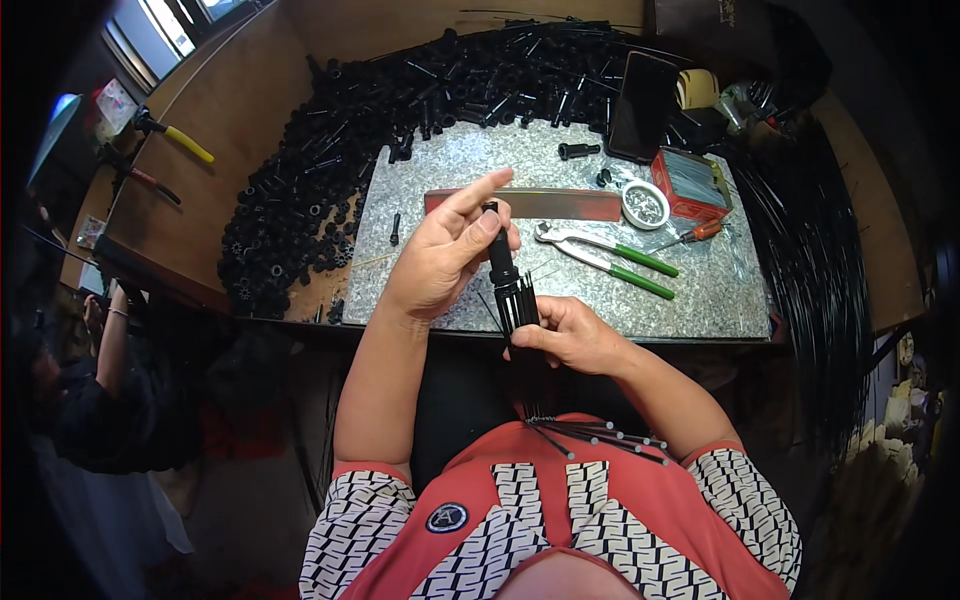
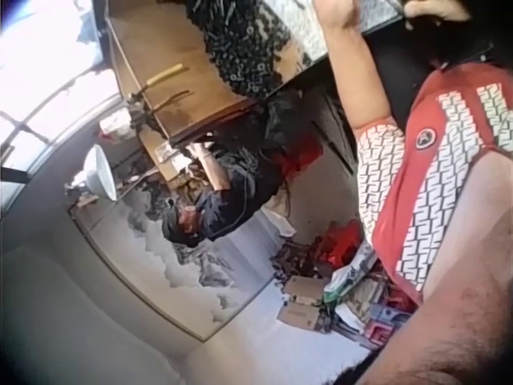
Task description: Assembling bundles of black wires and securing them with a plastic connector and pliers.
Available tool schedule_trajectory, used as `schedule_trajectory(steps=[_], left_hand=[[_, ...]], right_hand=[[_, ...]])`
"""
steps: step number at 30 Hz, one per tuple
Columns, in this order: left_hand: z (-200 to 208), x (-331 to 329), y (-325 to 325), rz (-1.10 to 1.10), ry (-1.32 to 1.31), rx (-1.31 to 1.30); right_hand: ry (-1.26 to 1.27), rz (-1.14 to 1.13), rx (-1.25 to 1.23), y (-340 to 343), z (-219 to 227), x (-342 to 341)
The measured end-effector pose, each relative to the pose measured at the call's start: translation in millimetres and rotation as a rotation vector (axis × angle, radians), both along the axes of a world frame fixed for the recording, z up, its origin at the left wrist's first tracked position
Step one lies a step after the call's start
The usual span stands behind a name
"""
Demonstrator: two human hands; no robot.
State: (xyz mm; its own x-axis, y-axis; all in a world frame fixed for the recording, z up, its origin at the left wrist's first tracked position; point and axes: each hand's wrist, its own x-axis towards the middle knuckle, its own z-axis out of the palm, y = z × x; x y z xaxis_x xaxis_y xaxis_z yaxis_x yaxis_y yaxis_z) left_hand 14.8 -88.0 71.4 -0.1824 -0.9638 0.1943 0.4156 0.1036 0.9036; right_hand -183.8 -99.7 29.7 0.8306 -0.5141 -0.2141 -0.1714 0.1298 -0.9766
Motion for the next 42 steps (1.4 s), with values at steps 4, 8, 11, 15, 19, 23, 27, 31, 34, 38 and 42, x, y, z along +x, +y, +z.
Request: schedule_trajectory(steps=[4, 8, 11, 15, 19, 23, 27, 31, 34, 38, 42], left_hand=[[-8.1, -3.9, 5.1, 0.109, 0.065, -0.027], [-30.8, -20.8, 15.0, 0.22, 0.203, -0.007], [-56.1, -32.1, 36.5, 0.144, 0.298, 0.064], [-59.8, -55.1, 51.3, 0.192, 0.217, 0.088], [-58.8, -60.2, 48.9, 0.216, 0.261, 0.121], [-61.8, -59.1, 48.8, 0.141, 0.344, 0.135], [-60.3, -67.2, 48.2, 0.214, 0.351, 0.139], [-66.0, -66.4, 49.9, 0.232, 0.407, 0.122], [-63.1, -69.0, 50.2, 0.24, 0.386, 0.153], [-55.4, -77.9, 48.9, 0.235, 0.324, 0.141], [-54.4, -82.2, 49.6, 0.282, 0.262, 0.14]], right_hand=[[0.001, -0.009, 0.001, -0.8, -3.9, -0.7], [-0.005, -0.038, 0.007, -3.3, -6.7, -2.9], [-0.026, -0.048, 0.0, -2.4, -7.6, -1.6], [-0.013, -0.077, -0.038, -1.5, -10.3, -0.8], [0.017, -0.062, -0.044, -3.5, -11.8, -1.7], [0.037, -0.098, -0.038, 0.5, -4.2, -0.8], [0.067, -0.141, -0.05, 1.1, 12.6, -11.1], [0.248, 0.148, -0.666, -31.1, 32.7, -39.5], [0.286, -0.169, -0.763, -51.2, 55.7, -40.1], [-0.116, -0.286, -0.662, -64.1, 74.4, -11.5], [-0.157, -0.126, -0.505, -66.9, 83.1, 17.0]])
